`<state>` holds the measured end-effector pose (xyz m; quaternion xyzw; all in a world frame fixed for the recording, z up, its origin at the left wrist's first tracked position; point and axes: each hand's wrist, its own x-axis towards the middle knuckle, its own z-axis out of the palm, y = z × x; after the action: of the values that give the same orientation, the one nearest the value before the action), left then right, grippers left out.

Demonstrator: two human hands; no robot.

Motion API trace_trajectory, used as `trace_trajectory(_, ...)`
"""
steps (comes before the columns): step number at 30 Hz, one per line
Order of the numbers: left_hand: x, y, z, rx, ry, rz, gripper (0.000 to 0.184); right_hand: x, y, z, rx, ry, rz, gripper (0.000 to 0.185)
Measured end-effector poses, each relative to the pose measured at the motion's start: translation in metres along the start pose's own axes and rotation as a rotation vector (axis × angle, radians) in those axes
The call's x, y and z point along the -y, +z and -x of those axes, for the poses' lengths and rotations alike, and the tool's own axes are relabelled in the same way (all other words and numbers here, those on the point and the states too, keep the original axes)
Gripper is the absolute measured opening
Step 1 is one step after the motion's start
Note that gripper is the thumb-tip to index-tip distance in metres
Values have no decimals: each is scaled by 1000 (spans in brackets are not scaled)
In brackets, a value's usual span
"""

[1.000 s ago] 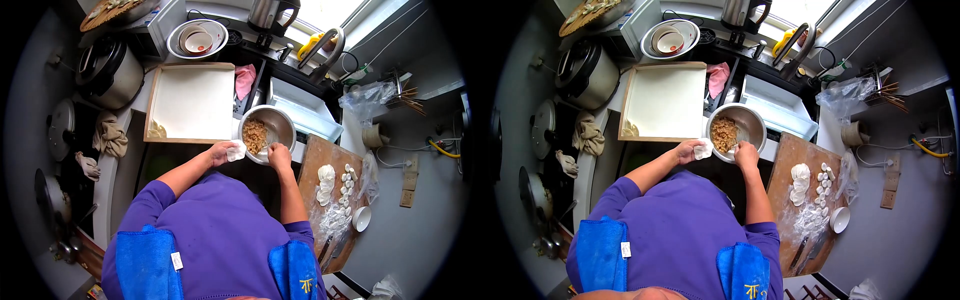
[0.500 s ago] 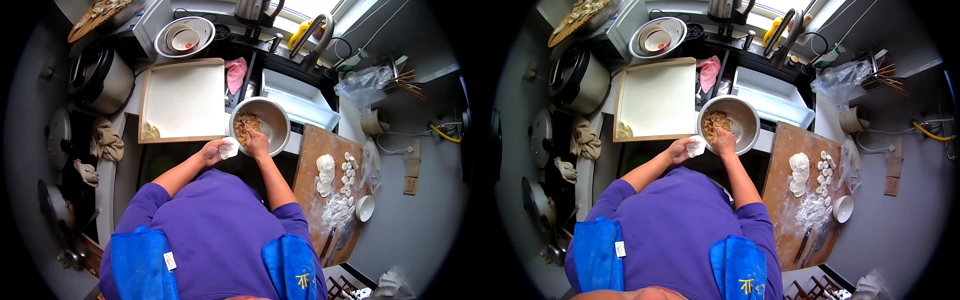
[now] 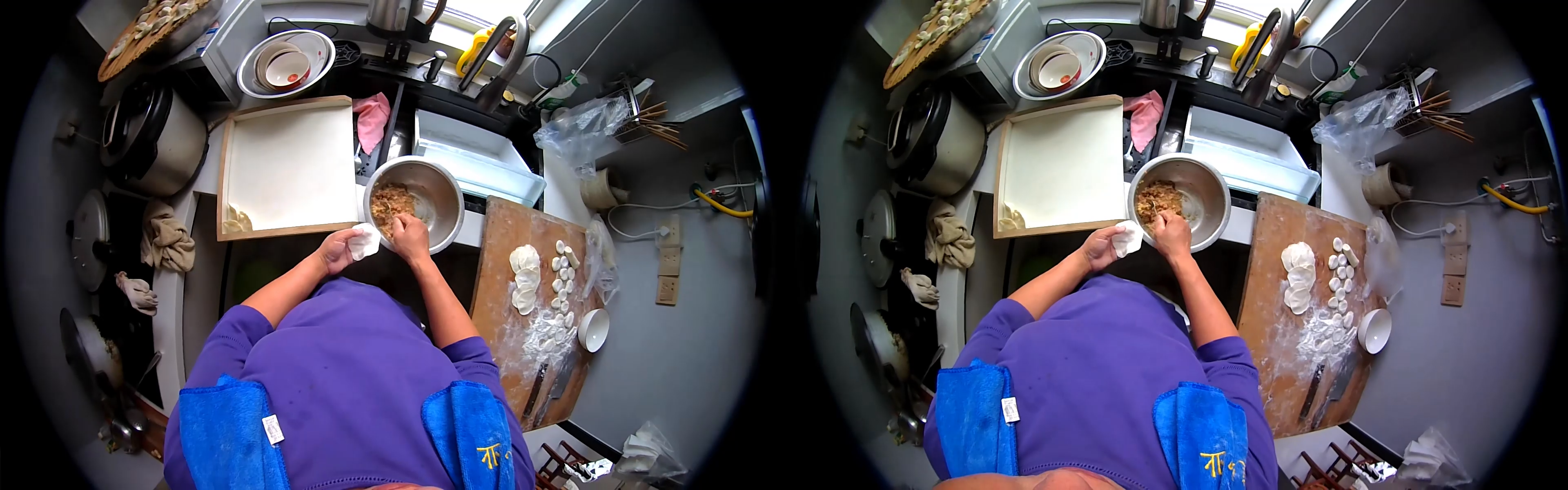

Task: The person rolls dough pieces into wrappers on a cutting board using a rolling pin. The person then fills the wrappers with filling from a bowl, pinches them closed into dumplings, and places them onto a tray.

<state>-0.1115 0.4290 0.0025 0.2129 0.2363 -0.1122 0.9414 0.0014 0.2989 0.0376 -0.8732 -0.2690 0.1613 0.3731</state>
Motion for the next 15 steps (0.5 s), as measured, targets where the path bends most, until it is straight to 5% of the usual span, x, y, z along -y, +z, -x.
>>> trace_trajectory(6,0,2,1,-3,11,-5,29,7,2,9,-150,-62,117,16)
trace_trajectory(12,1,1,-1,10,17,2,29,2,4,15,56,-72,155,16)
trace_trajectory(15,1,1,0,11,12,10,29,-9,8,12,-3,-123,-107,17)
